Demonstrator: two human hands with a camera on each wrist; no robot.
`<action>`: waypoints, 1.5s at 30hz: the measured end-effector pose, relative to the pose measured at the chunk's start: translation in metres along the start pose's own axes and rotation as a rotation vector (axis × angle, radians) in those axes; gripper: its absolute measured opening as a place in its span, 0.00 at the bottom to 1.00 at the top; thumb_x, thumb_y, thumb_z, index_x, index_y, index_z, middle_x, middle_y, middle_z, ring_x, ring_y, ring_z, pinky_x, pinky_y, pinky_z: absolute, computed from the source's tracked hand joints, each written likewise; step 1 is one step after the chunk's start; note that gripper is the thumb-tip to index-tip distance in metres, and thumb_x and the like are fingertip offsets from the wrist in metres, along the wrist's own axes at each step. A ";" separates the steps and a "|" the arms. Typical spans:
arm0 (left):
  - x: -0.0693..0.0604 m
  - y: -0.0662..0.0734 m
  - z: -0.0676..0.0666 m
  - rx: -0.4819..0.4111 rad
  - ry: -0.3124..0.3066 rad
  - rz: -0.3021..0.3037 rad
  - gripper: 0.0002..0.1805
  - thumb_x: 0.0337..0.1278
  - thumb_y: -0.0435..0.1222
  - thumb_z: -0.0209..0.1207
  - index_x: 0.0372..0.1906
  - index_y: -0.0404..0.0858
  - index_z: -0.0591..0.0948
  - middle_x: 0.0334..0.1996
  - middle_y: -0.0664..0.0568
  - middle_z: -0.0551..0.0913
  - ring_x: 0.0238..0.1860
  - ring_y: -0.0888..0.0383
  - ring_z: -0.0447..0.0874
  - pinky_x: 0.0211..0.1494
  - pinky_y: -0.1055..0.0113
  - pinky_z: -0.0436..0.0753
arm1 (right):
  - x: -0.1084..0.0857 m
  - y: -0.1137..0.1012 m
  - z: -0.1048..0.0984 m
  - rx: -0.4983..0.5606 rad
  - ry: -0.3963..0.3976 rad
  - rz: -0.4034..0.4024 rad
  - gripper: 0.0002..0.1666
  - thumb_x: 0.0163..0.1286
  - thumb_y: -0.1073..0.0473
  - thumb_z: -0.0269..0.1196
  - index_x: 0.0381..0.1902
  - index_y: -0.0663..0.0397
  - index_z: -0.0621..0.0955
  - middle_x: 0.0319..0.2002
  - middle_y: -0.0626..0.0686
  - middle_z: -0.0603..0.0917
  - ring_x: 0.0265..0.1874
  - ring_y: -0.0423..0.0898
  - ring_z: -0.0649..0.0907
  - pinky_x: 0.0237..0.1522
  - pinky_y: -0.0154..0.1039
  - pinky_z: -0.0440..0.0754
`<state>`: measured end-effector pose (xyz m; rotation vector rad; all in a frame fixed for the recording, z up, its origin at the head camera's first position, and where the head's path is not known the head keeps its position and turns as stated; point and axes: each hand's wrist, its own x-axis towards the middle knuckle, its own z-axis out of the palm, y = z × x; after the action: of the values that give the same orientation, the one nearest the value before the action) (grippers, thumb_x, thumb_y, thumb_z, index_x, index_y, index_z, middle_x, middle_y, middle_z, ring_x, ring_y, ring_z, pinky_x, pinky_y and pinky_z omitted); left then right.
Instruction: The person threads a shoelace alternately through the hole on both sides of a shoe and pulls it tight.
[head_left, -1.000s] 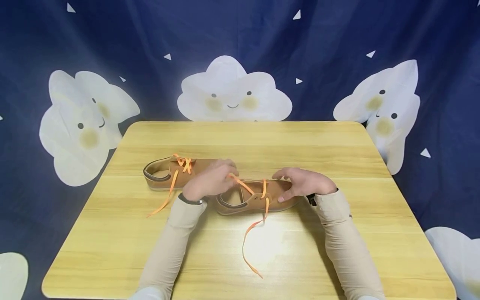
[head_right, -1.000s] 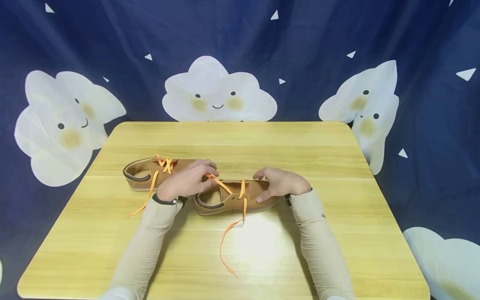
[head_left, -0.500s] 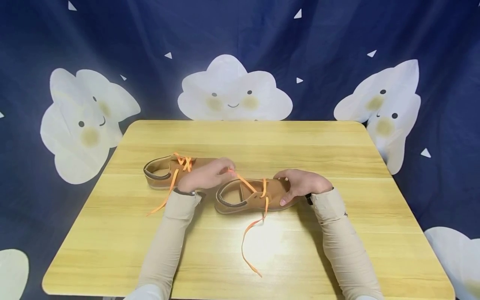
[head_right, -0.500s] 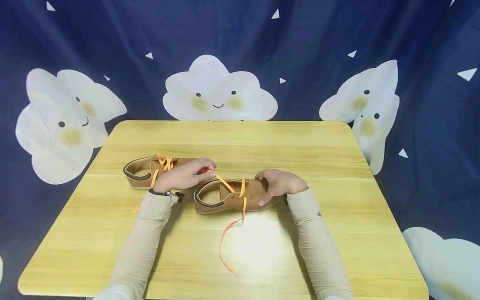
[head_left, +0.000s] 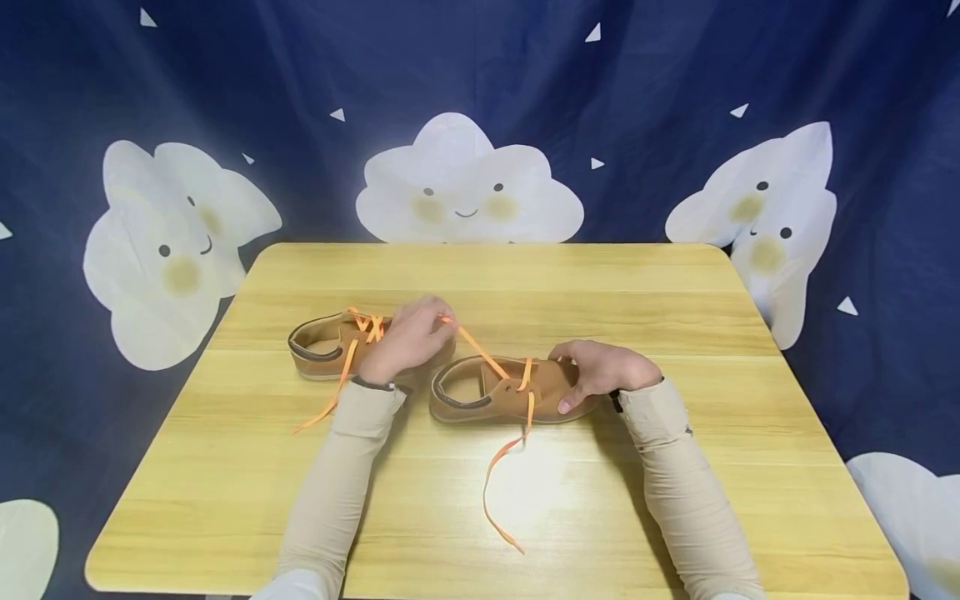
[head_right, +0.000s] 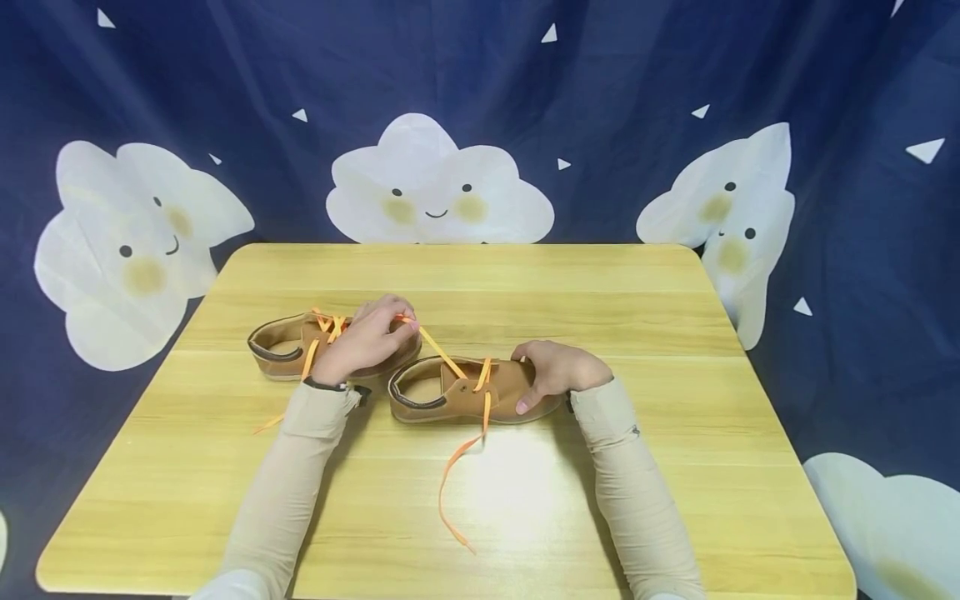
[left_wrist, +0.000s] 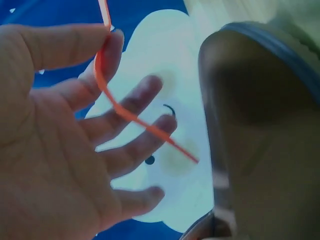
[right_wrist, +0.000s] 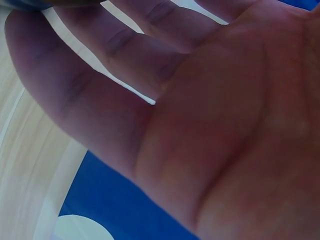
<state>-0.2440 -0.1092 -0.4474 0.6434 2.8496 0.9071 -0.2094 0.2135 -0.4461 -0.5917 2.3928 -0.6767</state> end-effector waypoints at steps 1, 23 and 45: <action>0.000 0.000 0.001 0.011 0.013 -0.015 0.11 0.73 0.42 0.59 0.46 0.39 0.83 0.59 0.44 0.81 0.66 0.41 0.75 0.79 0.33 0.52 | 0.000 0.000 0.000 0.000 0.000 0.003 0.47 0.49 0.52 0.83 0.63 0.63 0.77 0.56 0.59 0.83 0.56 0.55 0.80 0.65 0.56 0.77; -0.023 0.056 -0.011 -0.017 0.127 0.157 0.13 0.74 0.40 0.58 0.54 0.39 0.83 0.65 0.48 0.79 0.57 0.49 0.84 0.56 0.54 0.86 | -0.050 -0.065 0.047 -0.295 0.201 -0.387 0.15 0.70 0.66 0.66 0.53 0.49 0.84 0.24 0.41 0.80 0.22 0.33 0.73 0.25 0.29 0.75; -0.021 0.088 0.040 0.036 -0.219 0.603 0.10 0.71 0.36 0.59 0.50 0.41 0.86 0.53 0.52 0.84 0.45 0.53 0.81 0.54 0.65 0.77 | -0.060 -0.047 0.030 -0.325 0.644 -0.579 0.07 0.73 0.62 0.66 0.46 0.48 0.88 0.35 0.42 0.89 0.24 0.32 0.74 0.27 0.27 0.74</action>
<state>-0.1844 -0.0318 -0.4306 1.5481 2.5058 0.7747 -0.1345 0.2001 -0.4150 -1.4196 2.9751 -0.8065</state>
